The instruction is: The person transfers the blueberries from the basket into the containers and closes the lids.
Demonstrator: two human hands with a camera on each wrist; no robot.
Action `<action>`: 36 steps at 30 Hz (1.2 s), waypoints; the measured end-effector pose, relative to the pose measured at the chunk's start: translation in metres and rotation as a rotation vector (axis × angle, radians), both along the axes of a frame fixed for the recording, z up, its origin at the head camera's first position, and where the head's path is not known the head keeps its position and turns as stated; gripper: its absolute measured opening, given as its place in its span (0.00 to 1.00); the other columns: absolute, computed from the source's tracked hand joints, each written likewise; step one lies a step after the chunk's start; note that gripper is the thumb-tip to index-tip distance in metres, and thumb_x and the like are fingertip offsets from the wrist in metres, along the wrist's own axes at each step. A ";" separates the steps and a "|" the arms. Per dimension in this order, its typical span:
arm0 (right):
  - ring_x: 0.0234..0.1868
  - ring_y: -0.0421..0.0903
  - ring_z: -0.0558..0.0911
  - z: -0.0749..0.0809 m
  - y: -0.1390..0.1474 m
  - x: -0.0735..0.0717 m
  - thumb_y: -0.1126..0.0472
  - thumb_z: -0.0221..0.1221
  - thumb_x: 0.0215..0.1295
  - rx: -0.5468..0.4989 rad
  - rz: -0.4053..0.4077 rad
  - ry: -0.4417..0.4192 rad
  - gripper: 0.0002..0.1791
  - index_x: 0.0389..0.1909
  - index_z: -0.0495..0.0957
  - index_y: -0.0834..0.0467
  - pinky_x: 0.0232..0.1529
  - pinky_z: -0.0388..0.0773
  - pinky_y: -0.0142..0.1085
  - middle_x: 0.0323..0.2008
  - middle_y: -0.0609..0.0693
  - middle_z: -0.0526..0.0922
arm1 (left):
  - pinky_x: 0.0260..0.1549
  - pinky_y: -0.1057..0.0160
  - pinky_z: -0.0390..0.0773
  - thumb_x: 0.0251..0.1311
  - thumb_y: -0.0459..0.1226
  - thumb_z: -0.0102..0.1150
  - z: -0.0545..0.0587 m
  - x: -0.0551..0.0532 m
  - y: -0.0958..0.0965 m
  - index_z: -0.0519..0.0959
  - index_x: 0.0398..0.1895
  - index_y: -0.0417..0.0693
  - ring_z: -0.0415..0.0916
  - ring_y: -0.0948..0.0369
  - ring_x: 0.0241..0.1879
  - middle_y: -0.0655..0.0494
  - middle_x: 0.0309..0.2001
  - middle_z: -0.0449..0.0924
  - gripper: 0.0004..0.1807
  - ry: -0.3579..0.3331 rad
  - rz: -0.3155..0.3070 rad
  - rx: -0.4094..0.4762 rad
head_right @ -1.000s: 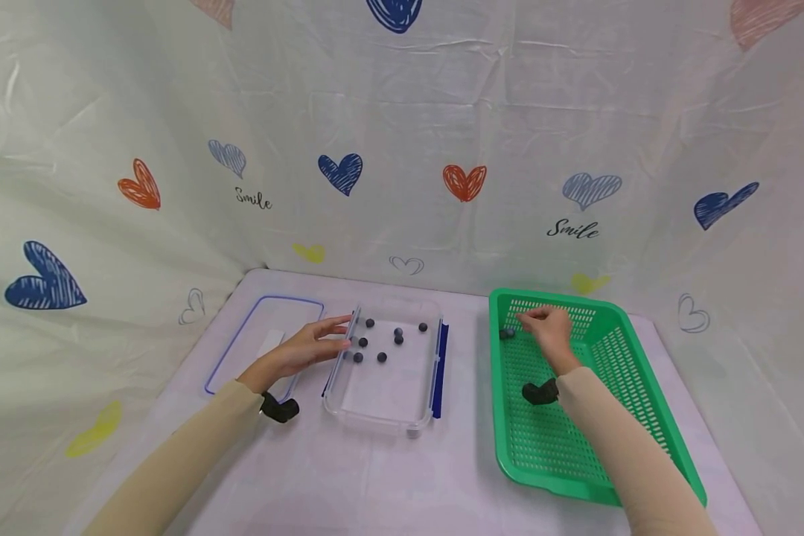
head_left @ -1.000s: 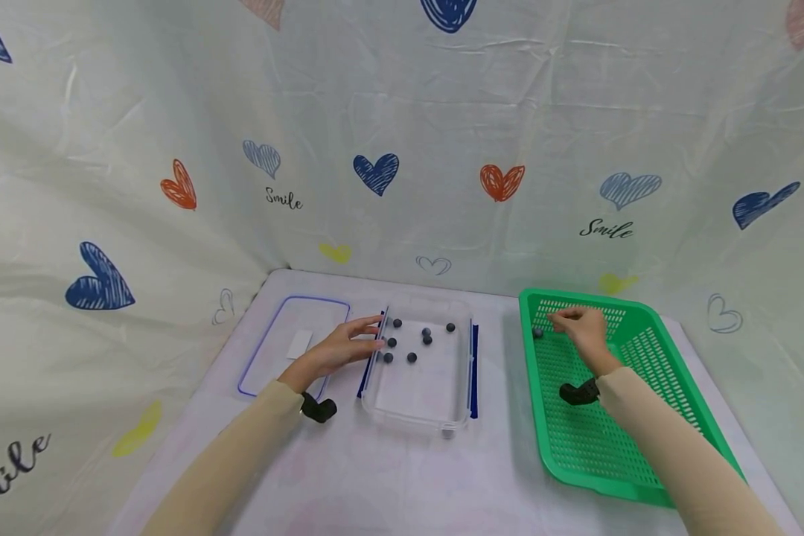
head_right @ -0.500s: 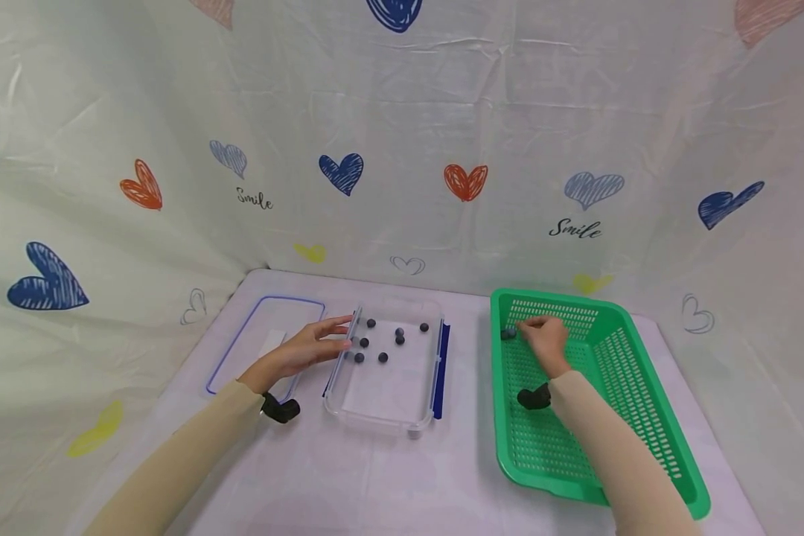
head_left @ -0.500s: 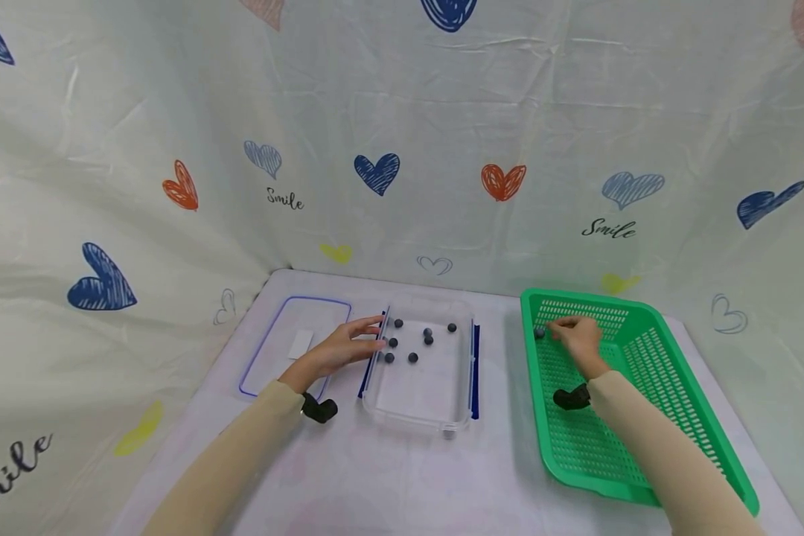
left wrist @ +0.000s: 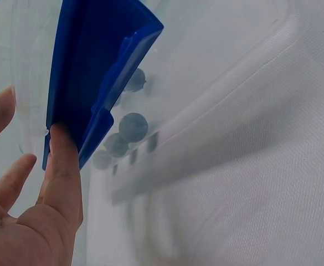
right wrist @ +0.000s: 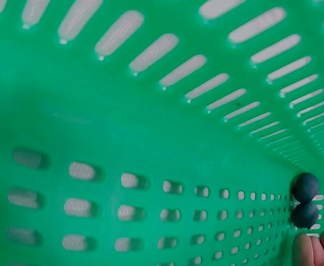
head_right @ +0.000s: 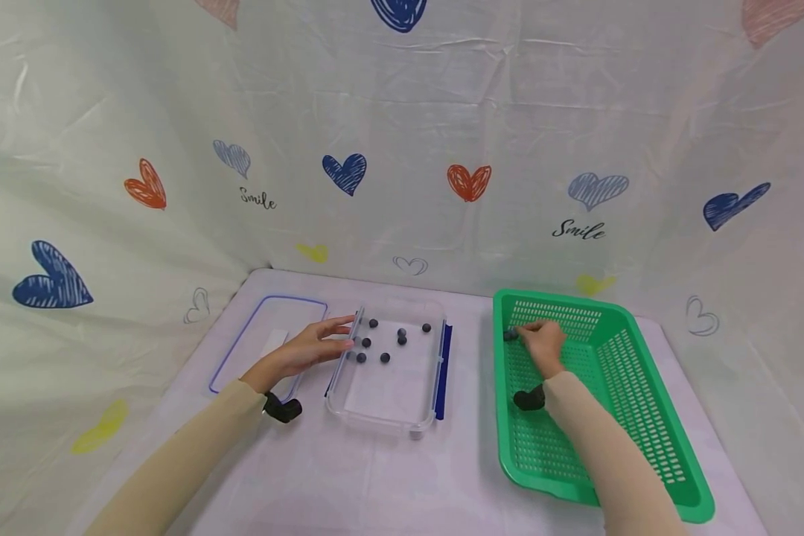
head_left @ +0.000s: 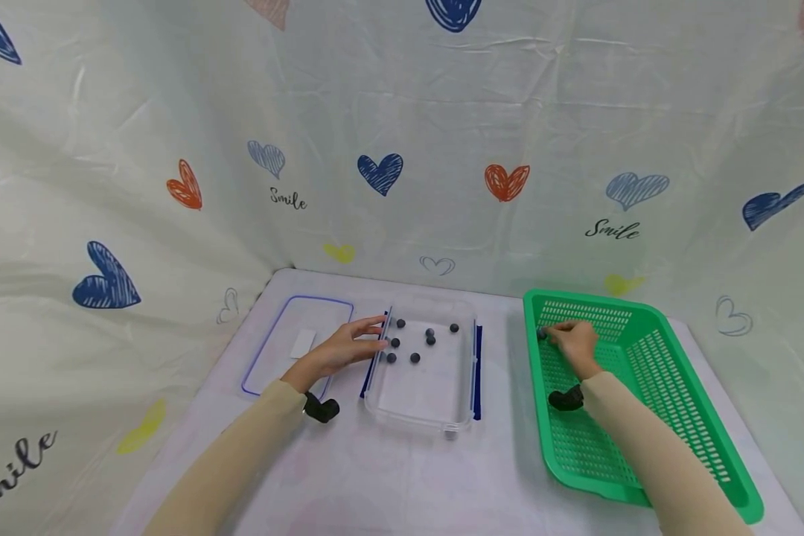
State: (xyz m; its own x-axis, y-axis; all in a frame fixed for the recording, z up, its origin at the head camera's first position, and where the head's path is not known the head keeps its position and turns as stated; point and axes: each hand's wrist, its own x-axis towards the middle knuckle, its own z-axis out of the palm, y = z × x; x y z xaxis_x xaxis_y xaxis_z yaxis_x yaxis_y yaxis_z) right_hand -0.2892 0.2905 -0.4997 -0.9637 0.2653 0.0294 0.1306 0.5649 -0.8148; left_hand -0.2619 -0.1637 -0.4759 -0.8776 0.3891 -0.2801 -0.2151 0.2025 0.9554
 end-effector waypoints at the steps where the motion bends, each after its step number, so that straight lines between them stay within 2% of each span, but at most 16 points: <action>1: 0.28 0.54 0.83 -0.001 0.000 0.000 0.64 0.64 0.66 -0.001 -0.004 -0.002 0.14 0.42 0.83 0.74 0.21 0.73 0.33 0.31 0.66 0.85 | 0.64 0.52 0.70 0.65 0.40 0.66 0.000 0.000 0.000 0.60 0.77 0.53 0.71 0.50 0.63 0.40 0.72 0.58 0.39 0.001 -0.001 -0.001; 7: 0.24 0.48 0.83 -0.006 -0.002 -0.003 0.63 0.66 0.65 -0.007 -0.023 -0.013 0.14 0.39 0.83 0.74 0.18 0.71 0.34 0.25 0.62 0.85 | 0.64 0.51 0.70 0.65 0.40 0.66 -0.001 -0.002 0.001 0.60 0.77 0.53 0.70 0.49 0.64 0.40 0.72 0.58 0.39 -0.001 -0.003 -0.005; 10: 0.23 0.48 0.83 -0.008 -0.003 -0.004 0.63 0.66 0.65 -0.004 -0.036 -0.006 0.14 0.38 0.83 0.74 0.20 0.71 0.34 0.24 0.61 0.85 | 0.64 0.52 0.70 0.65 0.40 0.66 -0.002 -0.002 0.001 0.60 0.77 0.53 0.70 0.50 0.63 0.40 0.72 0.57 0.40 -0.006 -0.001 -0.001; 13: 0.24 0.50 0.82 -0.009 -0.005 -0.003 0.63 0.66 0.65 0.008 -0.054 -0.002 0.13 0.36 0.84 0.73 0.26 0.74 0.38 0.22 0.60 0.84 | 0.63 0.52 0.71 0.65 0.39 0.66 -0.002 -0.002 0.001 0.60 0.77 0.52 0.71 0.50 0.63 0.40 0.72 0.57 0.40 -0.009 0.001 0.009; 17: 0.24 0.52 0.81 -0.008 -0.008 -0.002 0.63 0.65 0.65 0.013 -0.070 -0.005 0.12 0.34 0.84 0.72 0.26 0.73 0.39 0.19 0.58 0.83 | 0.63 0.52 0.71 0.65 0.38 0.65 -0.003 -0.002 0.002 0.59 0.77 0.51 0.71 0.51 0.63 0.40 0.73 0.57 0.39 -0.009 -0.002 0.019; 19: 0.22 0.49 0.81 -0.008 -0.008 -0.003 0.64 0.65 0.65 0.013 -0.072 -0.004 0.12 0.33 0.84 0.72 0.22 0.71 0.36 0.19 0.57 0.82 | 0.63 0.52 0.71 0.65 0.38 0.65 -0.003 -0.002 0.001 0.59 0.77 0.51 0.71 0.51 0.63 0.40 0.73 0.57 0.39 -0.008 -0.002 0.019; 24: 0.20 0.45 0.79 -0.011 -0.008 -0.005 0.64 0.65 0.65 0.009 -0.067 -0.002 0.11 0.33 0.83 0.72 0.21 0.73 0.35 0.19 0.56 0.82 | 0.63 0.52 0.72 0.65 0.38 0.66 -0.002 -0.001 0.001 0.59 0.77 0.51 0.71 0.51 0.63 0.40 0.73 0.57 0.40 -0.007 0.003 0.005; 36: 0.21 0.48 0.80 -0.011 -0.009 -0.005 0.65 0.65 0.65 0.011 -0.050 0.007 0.12 0.35 0.83 0.74 0.21 0.73 0.34 0.21 0.58 0.83 | 0.62 0.53 0.72 0.65 0.39 0.66 -0.002 0.000 0.000 0.59 0.78 0.51 0.71 0.50 0.62 0.40 0.73 0.57 0.40 -0.002 0.003 -0.003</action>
State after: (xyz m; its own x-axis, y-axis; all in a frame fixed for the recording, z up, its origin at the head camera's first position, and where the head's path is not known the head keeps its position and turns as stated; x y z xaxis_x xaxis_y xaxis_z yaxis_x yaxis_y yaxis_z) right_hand -0.2945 0.2819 -0.5106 -0.9490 0.3128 0.0393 0.1533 0.5669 -0.8094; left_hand -0.2624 -0.1635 -0.4783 -0.8783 0.3852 -0.2831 -0.2177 0.2048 0.9543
